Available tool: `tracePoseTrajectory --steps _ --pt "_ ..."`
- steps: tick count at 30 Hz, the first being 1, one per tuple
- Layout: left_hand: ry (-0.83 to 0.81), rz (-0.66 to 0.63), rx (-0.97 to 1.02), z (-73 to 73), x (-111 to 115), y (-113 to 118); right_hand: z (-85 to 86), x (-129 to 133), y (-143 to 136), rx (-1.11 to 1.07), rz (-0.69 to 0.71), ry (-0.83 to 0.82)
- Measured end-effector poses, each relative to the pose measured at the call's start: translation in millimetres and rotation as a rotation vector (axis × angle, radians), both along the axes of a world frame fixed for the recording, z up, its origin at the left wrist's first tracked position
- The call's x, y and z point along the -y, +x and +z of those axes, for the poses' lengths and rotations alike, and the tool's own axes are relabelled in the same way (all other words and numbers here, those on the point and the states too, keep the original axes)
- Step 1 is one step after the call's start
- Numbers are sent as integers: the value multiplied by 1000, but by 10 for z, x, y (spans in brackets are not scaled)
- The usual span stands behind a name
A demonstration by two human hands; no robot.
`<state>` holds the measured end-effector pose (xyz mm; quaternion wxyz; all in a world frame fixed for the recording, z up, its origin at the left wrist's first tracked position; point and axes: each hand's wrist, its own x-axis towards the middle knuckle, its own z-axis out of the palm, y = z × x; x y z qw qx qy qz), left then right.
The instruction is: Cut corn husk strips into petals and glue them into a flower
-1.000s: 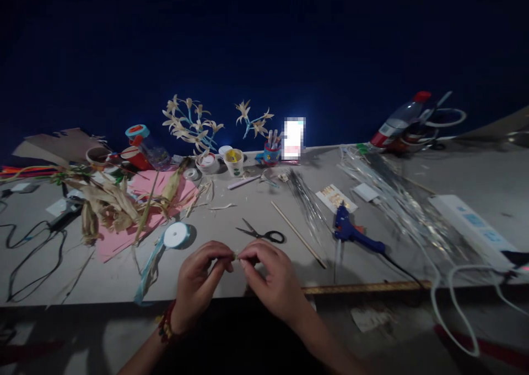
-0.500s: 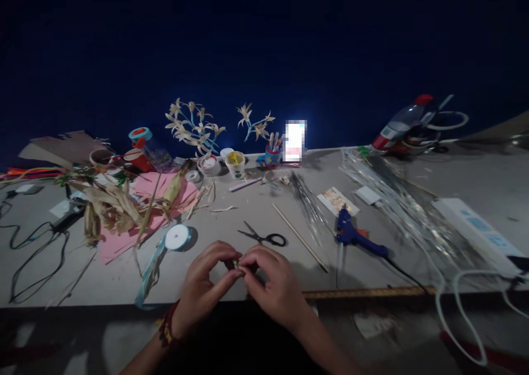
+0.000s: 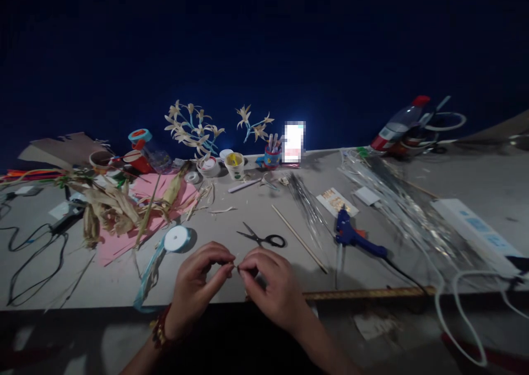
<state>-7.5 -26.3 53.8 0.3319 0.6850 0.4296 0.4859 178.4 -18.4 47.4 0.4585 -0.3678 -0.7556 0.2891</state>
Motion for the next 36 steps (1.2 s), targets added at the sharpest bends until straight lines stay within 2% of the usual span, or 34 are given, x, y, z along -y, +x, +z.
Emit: tracePoseTrajectory --steps 10,18,30,36 --pt "28 37 -10 -29 23 -11 -13 13 18 -9 -2 9" --pt "82 -40 -33 -7 27 -8 -27 24 24 6 -20 47" --pt "59 0 -17 32 26 -22 -34 35 44 -6 -27 30" --pt "67 -44 -7 3 45 -39 -43 48 49 -9 -42 24"
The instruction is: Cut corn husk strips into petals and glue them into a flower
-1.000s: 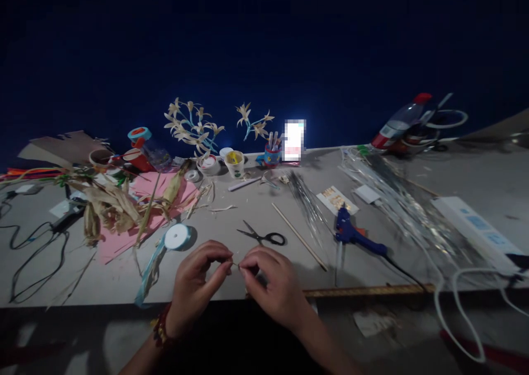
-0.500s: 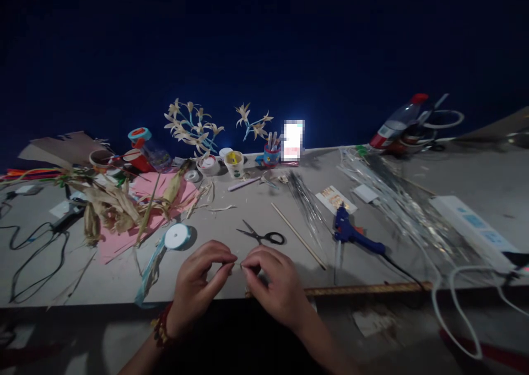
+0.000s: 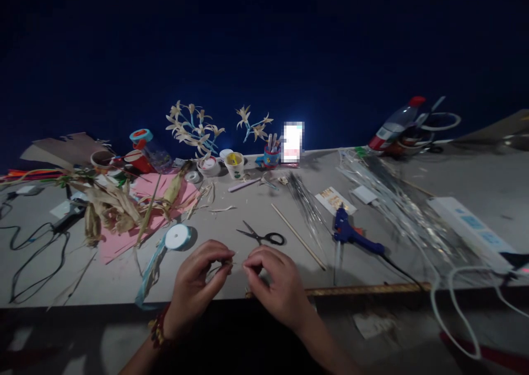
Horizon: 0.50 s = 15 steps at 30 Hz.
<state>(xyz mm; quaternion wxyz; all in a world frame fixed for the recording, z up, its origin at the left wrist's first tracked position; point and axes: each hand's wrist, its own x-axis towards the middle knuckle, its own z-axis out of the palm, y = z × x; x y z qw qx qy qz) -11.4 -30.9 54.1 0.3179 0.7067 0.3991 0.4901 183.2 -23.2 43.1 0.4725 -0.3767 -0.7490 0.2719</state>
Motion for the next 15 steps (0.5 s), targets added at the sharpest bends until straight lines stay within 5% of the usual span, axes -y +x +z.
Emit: tracePoseTrajectory --steps 15 --pt "-5 30 -22 28 -28 -20 -39 0 19 0 -1 -48"
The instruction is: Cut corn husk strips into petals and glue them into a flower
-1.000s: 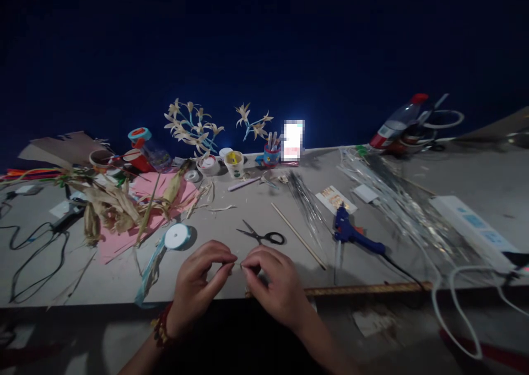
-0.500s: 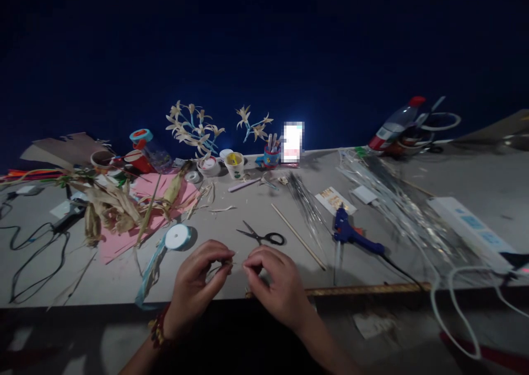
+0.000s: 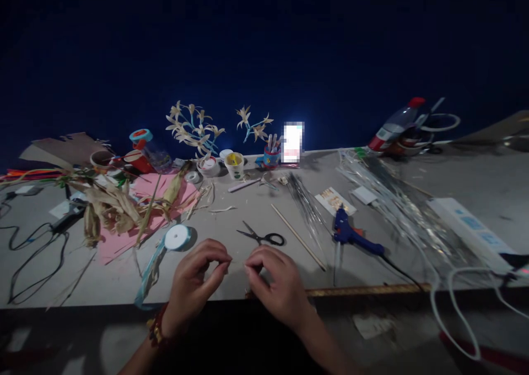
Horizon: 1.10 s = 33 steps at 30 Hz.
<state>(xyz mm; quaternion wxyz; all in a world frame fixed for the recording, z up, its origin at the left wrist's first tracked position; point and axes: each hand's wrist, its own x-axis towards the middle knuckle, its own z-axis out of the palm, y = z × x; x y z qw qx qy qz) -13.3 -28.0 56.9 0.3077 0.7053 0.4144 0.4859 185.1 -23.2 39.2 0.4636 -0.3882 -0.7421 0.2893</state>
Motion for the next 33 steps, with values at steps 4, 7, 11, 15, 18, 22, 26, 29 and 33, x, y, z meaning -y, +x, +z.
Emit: tracePoseTrajectory --steps 4,7,11,15,18,22,26,29,33 --pt "8 -19 -11 -33 -6 -21 12 -23 -6 -11 -15 -16" --pt "7 -58 -46 -61 -14 -28 26 -27 -10 -26 -20 -24" --pt "-38 -54 -9 -63 -18 -11 22 -23 -10 -28 -16 -15" --pt "-101 -50 63 -42 -8 28 28 -23 -17 -15 -18 7" --pt "-122 -42 80 -26 1 58 32 -28 -21 -14 -25 36" --pt "-142 -11 79 -29 10 81 5 -33 -6 4 -27 68" --pt "-191 9 109 -63 13 84 -46 -32 22 48 -14 149" --pt "-198 20 112 -72 12 85 -73 -33 36 110 -22 233" --pt "-190 20 72 -51 5 92 -60 -40 35 121 -43 287"
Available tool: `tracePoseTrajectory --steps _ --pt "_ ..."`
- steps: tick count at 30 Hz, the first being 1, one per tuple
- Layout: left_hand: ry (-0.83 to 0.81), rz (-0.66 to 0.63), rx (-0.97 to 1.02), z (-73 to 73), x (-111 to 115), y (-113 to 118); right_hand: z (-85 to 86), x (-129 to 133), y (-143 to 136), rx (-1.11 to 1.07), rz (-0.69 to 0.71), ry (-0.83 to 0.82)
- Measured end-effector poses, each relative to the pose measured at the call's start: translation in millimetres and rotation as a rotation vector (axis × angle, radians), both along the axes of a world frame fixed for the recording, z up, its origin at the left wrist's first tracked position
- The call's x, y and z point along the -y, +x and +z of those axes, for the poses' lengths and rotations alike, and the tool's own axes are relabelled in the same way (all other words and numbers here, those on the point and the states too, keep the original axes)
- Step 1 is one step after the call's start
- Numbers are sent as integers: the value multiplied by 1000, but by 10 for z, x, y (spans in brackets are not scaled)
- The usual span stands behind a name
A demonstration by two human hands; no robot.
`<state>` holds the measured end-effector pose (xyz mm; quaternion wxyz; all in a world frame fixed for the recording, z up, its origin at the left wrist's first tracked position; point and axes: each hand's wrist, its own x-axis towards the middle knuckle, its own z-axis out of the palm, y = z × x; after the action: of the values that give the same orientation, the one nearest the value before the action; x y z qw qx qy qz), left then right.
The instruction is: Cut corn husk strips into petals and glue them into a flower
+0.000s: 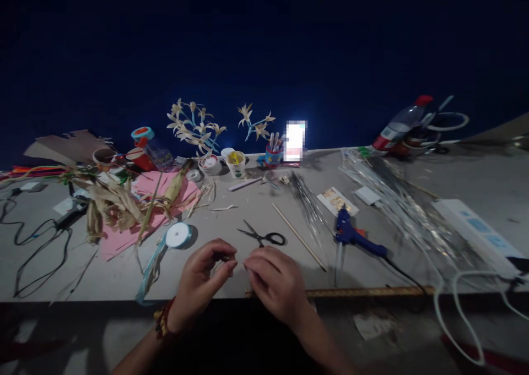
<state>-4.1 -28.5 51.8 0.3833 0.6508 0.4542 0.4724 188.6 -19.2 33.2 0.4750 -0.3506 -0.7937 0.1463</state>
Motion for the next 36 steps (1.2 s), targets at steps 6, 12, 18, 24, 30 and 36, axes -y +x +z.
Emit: tracePoseTrajectory --steps 6,12,18,24,30,36 --pt "70 -36 1 58 -30 6 74 -1 -32 -66 -6 -96" --pt "113 -65 -32 51 -16 16 78 15 -50 -27 10 -145" --pt "66 -30 -70 45 20 33 71 0 -70 -20 -3 -9" --pt "107 -1 -92 43 23 72 73 -9 -106 -22 3 31" --pt "104 21 -106 51 15 63 16 18 -96 -21 -25 17" --pt "85 45 -98 41 17 41 0 19 -112 -24 -23 0"
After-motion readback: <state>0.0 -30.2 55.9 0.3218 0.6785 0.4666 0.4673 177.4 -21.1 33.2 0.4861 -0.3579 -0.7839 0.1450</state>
